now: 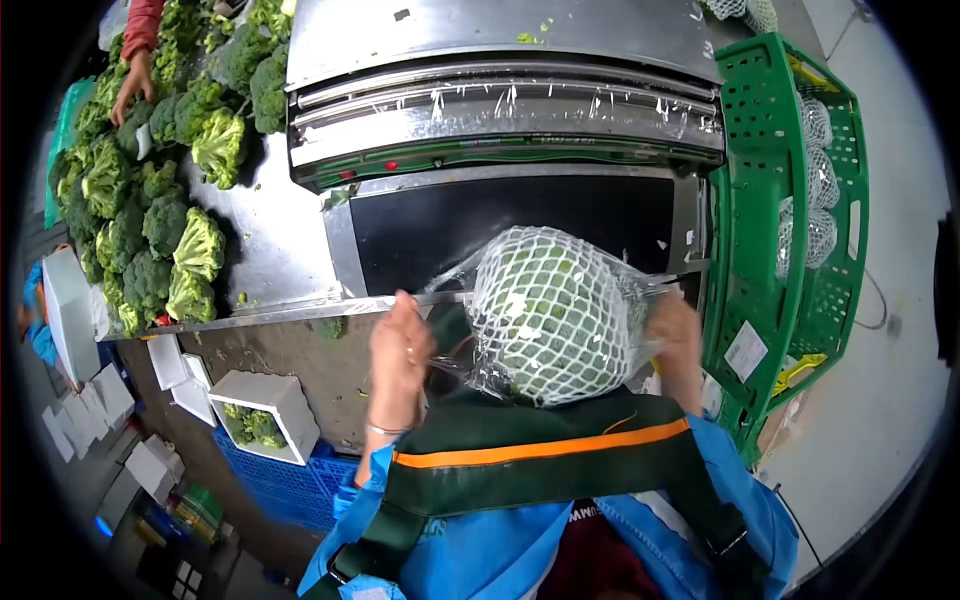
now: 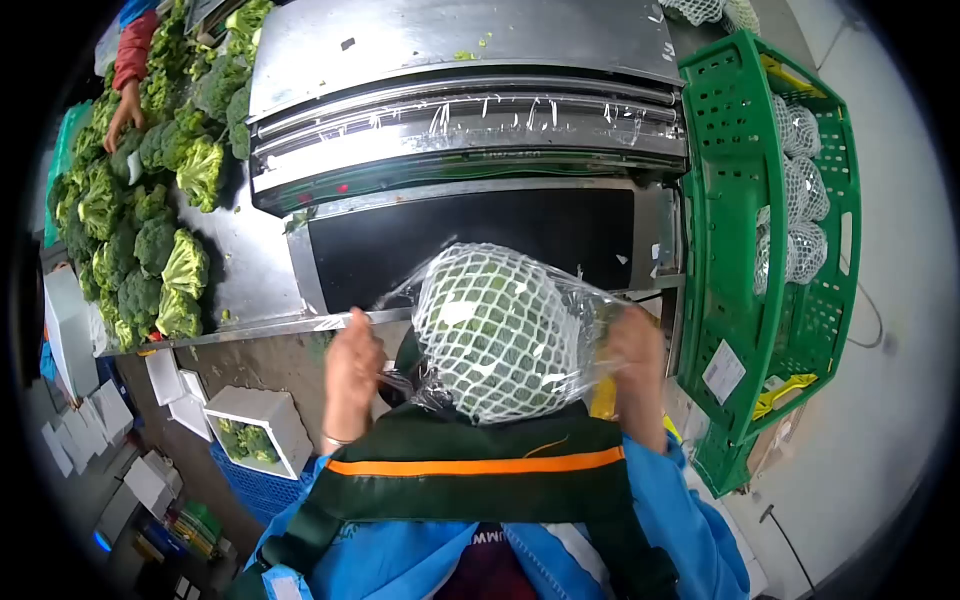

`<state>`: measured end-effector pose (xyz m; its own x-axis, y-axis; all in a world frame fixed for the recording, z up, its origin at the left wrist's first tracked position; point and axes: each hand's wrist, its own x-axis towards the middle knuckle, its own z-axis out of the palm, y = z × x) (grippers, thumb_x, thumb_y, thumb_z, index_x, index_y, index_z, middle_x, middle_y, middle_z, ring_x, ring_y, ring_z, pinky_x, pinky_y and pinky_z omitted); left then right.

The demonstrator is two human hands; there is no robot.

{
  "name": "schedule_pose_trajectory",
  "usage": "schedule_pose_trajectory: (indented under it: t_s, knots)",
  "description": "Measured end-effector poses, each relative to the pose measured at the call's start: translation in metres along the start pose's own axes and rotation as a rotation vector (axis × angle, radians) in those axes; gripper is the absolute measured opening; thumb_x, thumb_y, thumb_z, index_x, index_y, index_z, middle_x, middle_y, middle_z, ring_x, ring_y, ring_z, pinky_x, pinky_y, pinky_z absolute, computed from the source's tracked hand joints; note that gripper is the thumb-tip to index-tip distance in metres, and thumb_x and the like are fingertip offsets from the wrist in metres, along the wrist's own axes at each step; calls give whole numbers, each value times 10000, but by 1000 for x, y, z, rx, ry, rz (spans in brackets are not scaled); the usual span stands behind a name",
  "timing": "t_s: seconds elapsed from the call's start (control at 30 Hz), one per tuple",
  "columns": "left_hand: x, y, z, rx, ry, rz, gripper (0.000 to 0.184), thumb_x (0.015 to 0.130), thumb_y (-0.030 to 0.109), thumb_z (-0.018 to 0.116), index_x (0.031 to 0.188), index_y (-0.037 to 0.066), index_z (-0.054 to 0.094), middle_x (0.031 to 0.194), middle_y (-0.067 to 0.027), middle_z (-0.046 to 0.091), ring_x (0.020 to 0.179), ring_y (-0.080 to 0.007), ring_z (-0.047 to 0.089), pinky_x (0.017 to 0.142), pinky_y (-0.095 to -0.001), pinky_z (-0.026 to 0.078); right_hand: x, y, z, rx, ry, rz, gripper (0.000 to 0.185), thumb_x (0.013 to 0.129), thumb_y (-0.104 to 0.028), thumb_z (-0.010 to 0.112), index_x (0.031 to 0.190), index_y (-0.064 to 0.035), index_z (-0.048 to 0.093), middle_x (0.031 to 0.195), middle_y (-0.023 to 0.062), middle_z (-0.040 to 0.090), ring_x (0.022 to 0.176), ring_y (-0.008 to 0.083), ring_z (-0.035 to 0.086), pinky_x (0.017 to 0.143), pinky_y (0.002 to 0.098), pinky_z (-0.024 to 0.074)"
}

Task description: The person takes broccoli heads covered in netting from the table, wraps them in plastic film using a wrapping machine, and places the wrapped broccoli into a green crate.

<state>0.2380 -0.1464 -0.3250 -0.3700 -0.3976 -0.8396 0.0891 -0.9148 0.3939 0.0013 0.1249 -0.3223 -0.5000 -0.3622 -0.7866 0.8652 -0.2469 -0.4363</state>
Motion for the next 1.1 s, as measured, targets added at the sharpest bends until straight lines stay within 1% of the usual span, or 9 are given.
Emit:
schedule_pose_trajectory:
  t_s: [0.03,0.1,0.17,0.37,0.6,0.7,0.8,0.9,1.1]
  knots:
    - [3,-17,-13,139,-68,52,243,906,282,509,800,66,543,576,25,452,425,-45,387,348,-196,328,15,34,-15,-786,141,-178,73,910,-146,340,882,-81,360,663,8,316,511,93,315,393,220,235]
    - [6,-57,27,659,265,275,185,901,172,499,791,32,548,610,-1,520,514,-44,443,450,-204,364,39,83,-24,-1094,175,-145,100,893,-157,379,941,-82,332,745,24,310,600,109,306,467,236,231]
    - [37,-98,10,829,-61,527,159,856,100,491,873,-43,561,733,-64,608,653,-106,530,576,-275,433,28,83,-24,-1053,70,6,189,875,-168,417,1000,-82,305,828,40,304,690,126,298,542,253,227]
    - [20,-97,25,293,-401,-14,181,844,107,484,932,-47,520,834,-103,567,766,-164,520,680,-303,422,-28,7,11,-802,-349,386,487,822,-201,534,1177,-82,222,1076,86,286,958,175,272,764,304,215]
    - [-14,-5,109,-78,-709,-381,225,865,148,474,1006,-27,471,957,-133,493,905,-210,489,794,-314,391,-45,-30,66,-730,-650,242,841,761,-239,669,1383,-83,125,1365,141,265,1271,233,242,1024,363,201]
    - [-33,-17,178,216,-718,11,247,874,165,470,1038,-19,450,1009,-146,461,965,-230,476,843,-319,378,-61,-54,77,-273,-1035,-361,1190,633,-257,792,1398,-101,-104,1438,163,154,1330,254,192,1072,412,159]
    - [-62,-22,255,957,-1123,968,204,891,154,434,1016,-5,461,1054,-160,438,998,-267,426,890,-336,326,-77,-78,81,-618,-418,-673,1049,594,-209,788,1388,-27,128,1387,150,298,1281,254,299,1060,365,225]
    - [-73,13,325,1290,-1533,1094,264,831,115,532,1064,-1,483,1109,-166,475,1049,-278,443,908,-353,328,-109,-146,41,-293,-58,-737,1056,556,-197,792,1385,-28,159,1375,136,330,1269,256,323,1045,359,252]
    - [-1,94,359,1552,-716,1611,338,747,93,638,1065,47,533,1162,-132,493,1110,-288,441,954,-384,322,-82,-238,-84,-871,479,-833,973,572,-133,777,1359,-31,213,1297,109,410,1199,236,397,1001,361,321]
